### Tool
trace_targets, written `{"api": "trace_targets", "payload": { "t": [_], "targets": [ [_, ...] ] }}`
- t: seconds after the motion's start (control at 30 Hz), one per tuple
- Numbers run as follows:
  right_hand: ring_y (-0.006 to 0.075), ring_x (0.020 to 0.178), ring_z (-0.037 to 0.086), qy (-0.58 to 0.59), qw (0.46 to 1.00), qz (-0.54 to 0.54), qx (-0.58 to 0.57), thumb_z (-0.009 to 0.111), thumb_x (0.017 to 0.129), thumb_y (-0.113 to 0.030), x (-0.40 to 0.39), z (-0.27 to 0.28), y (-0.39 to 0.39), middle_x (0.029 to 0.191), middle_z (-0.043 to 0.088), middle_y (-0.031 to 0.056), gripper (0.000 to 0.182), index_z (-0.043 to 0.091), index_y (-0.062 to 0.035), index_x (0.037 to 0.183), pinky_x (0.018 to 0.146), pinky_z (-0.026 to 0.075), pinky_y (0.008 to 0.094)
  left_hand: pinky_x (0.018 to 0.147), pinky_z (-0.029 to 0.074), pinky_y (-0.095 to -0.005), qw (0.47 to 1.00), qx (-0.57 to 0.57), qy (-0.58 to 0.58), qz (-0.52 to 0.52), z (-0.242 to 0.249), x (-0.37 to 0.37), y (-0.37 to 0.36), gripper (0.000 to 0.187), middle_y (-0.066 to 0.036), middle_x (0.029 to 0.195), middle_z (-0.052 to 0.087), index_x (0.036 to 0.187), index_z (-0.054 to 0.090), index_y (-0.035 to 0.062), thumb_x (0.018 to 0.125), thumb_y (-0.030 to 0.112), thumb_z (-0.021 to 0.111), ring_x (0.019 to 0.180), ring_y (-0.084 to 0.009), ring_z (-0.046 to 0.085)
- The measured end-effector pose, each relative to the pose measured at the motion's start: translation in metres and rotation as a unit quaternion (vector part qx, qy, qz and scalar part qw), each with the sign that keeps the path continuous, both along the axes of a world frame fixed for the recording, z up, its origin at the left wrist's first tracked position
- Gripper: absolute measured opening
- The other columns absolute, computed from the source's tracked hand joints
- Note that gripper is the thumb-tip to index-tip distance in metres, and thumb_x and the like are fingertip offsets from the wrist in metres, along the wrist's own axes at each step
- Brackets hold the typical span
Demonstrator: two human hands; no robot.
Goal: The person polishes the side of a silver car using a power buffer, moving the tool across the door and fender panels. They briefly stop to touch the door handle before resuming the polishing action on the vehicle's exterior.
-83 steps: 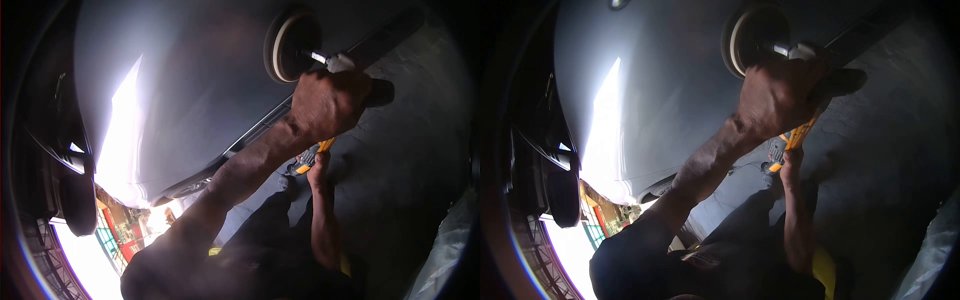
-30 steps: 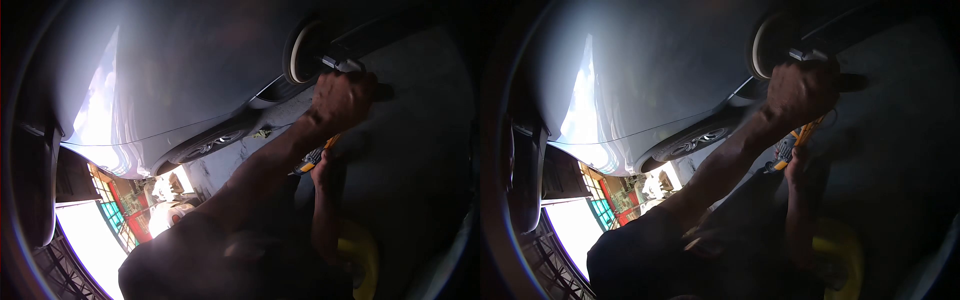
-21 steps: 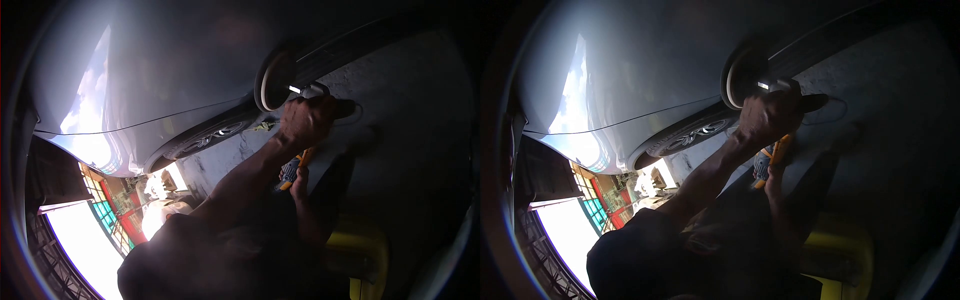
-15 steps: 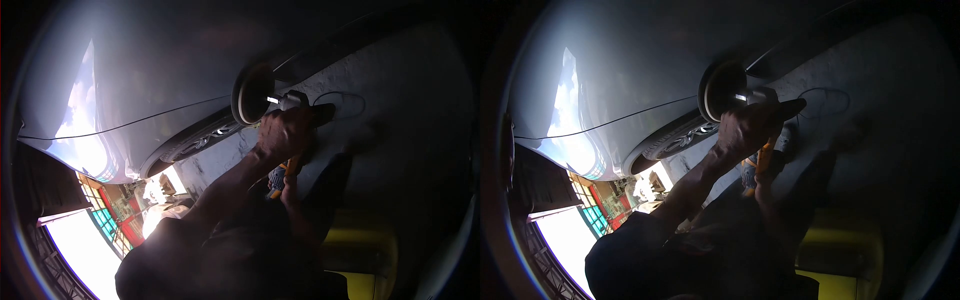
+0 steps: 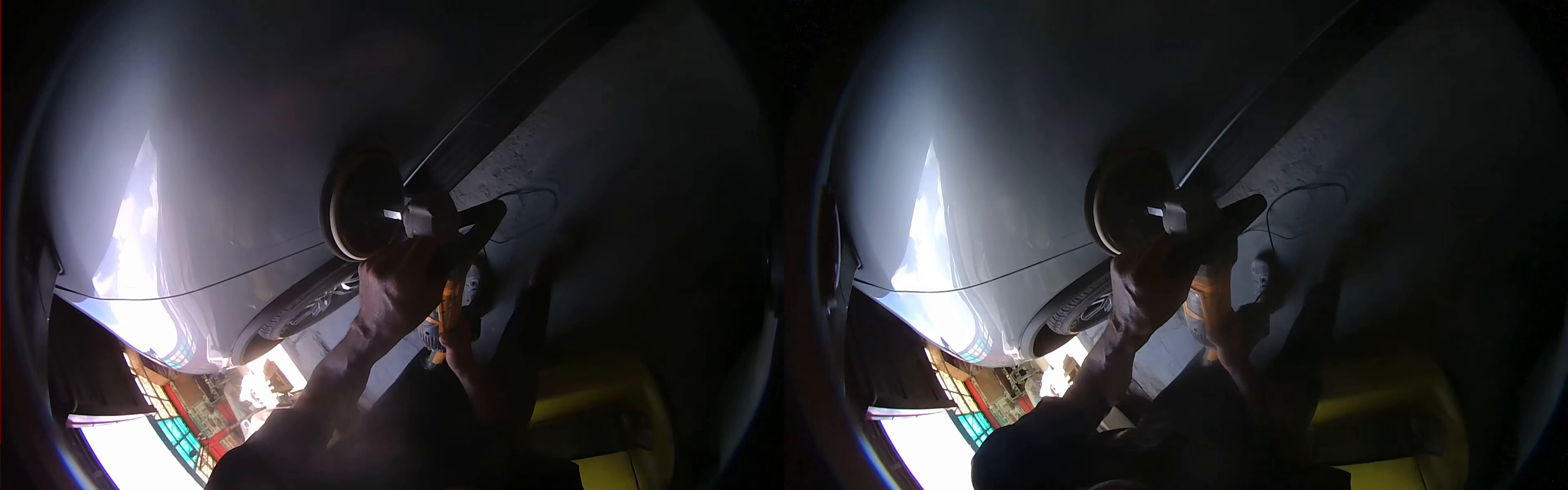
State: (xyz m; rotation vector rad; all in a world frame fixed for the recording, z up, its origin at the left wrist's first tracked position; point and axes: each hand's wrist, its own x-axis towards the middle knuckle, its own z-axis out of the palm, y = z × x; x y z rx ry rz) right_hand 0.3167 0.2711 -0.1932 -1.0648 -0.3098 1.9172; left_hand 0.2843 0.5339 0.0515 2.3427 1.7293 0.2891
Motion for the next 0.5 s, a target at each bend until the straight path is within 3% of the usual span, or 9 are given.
{"api": "trace_targets", "payload": {
  "t": [0.07, 0.17, 0.2, 0.33, 0.37, 0.43, 0.5],
  "targets": [
    [0.0138, 0.067, 0.065, 0.022, 0.999, -0.036, 0.018, 0.071, 0.083, -0.038, 0.009, 0.024, 0.037, 0.089, 0.06, 0.0037, 0.052, 0.052, -0.0034, 0.117, 0.06, 0.056, 0.0305, 0.051, 0.052, -0.0325, 0.996, 0.051, 0.037, -0.056, 0.008, 0.015, 0.009, 0.017, -0.004, 0.078, 0.063, 0.093, 0.073, 0.0097, 0.077, 0.004, 0.073, 0.065, -0.0194, 0.064],
    [0.0158, 0.077, 0.062, 0.095, 0.993, -0.061, 0.023, 0.07, 0.083, -0.037, 0.054, 0.033, 0.092, 0.098, 0.06, 0.0058, 0.058, 0.05, -0.0011, 0.123, 0.068, 0.053, 0.0322, 0.049, 0.052, -0.0321, 0.99, 0.092, 0.047, -0.093, 0.024, 0.08, 0.046, 0.015, -0.005, 0.078, 0.063, 0.09, 0.072, 0.0097, 0.076, 0.003, 0.072, 0.062, -0.0189, 0.064],
    [0.0158, 0.087, 0.058, 0.117, 0.99, -0.069, 0.03, 0.069, 0.083, -0.032, 0.064, 0.033, 0.103, 0.105, 0.058, 0.0058, 0.06, 0.049, 0.0005, 0.129, 0.076, 0.05, 0.032, 0.049, 0.052, -0.0341, 0.984, 0.13, 0.023, -0.121, 0.027, 0.091, 0.055, 0.015, -0.005, 0.075, 0.063, 0.091, 0.071, 0.01, 0.077, 0.005, 0.073, 0.06, -0.0212, 0.064],
    [0.0122, 0.088, 0.057, 0.075, 0.988, -0.089, 0.098, 0.064, 0.089, -0.043, 0.091, 0.022, 0.164, 0.106, 0.058, 0.0066, 0.062, 0.049, 0.0008, 0.129, 0.074, 0.05, 0.0282, 0.051, 0.053, -0.0372, 0.98, 0.158, -0.059, -0.106, 0.041, 0.14, 0.103, 0.015, -0.007, 0.071, 0.064, 0.092, 0.067, 0.0084, 0.079, 0.012, 0.073, 0.059, -0.0252, 0.067],
    [0.0139, 0.087, 0.063, 0.139, 0.98, -0.105, 0.092, 0.064, 0.088, -0.044, 0.107, 0.053, 0.189, 0.106, 0.06, 0.0079, 0.061, 0.049, -0.0003, 0.128, 0.072, 0.055, 0.0302, 0.05, 0.055, -0.037, 0.973, 0.184, -0.055, -0.13, 0.038, 0.144, 0.114, 0.015, -0.007, 0.069, 0.066, 0.092, 0.065, 0.0078, 0.08, 0.014, 0.071, 0.058, -0.0247, 0.068],
    [0.0194, 0.07, 0.068, 0.11, 0.983, -0.123, 0.082, 0.07, 0.082, -0.056, 0.112, 0.043, 0.206, 0.086, 0.064, 0.008, 0.062, 0.054, -0.0052, 0.113, 0.064, 0.059, 0.035, 0.052, 0.055, -0.0391, 0.986, 0.134, -0.04, -0.094, 0.042, 0.156, 0.122, 0.01, -0.01, 0.07, 0.066, 0.085, 0.064, 0.0072, 0.081, 0.014, 0.07, 0.061, -0.0271, 0.069],
    [0.0159, 0.079, 0.066, 0.117, 0.982, -0.106, 0.099, 0.067, 0.085, -0.052, 0.114, 0.041, 0.205, 0.096, 0.062, 0.0073, 0.063, 0.051, -0.0029, 0.121, 0.069, 0.058, 0.0331, 0.054, 0.055, -0.0402, 0.985, 0.133, -0.055, -0.094, 0.042, 0.151, 0.121, 0.012, -0.011, 0.072, 0.066, 0.088, 0.064, 0.0074, 0.081, 0.015, 0.07, 0.064, -0.0286, 0.07]
  ]
}}
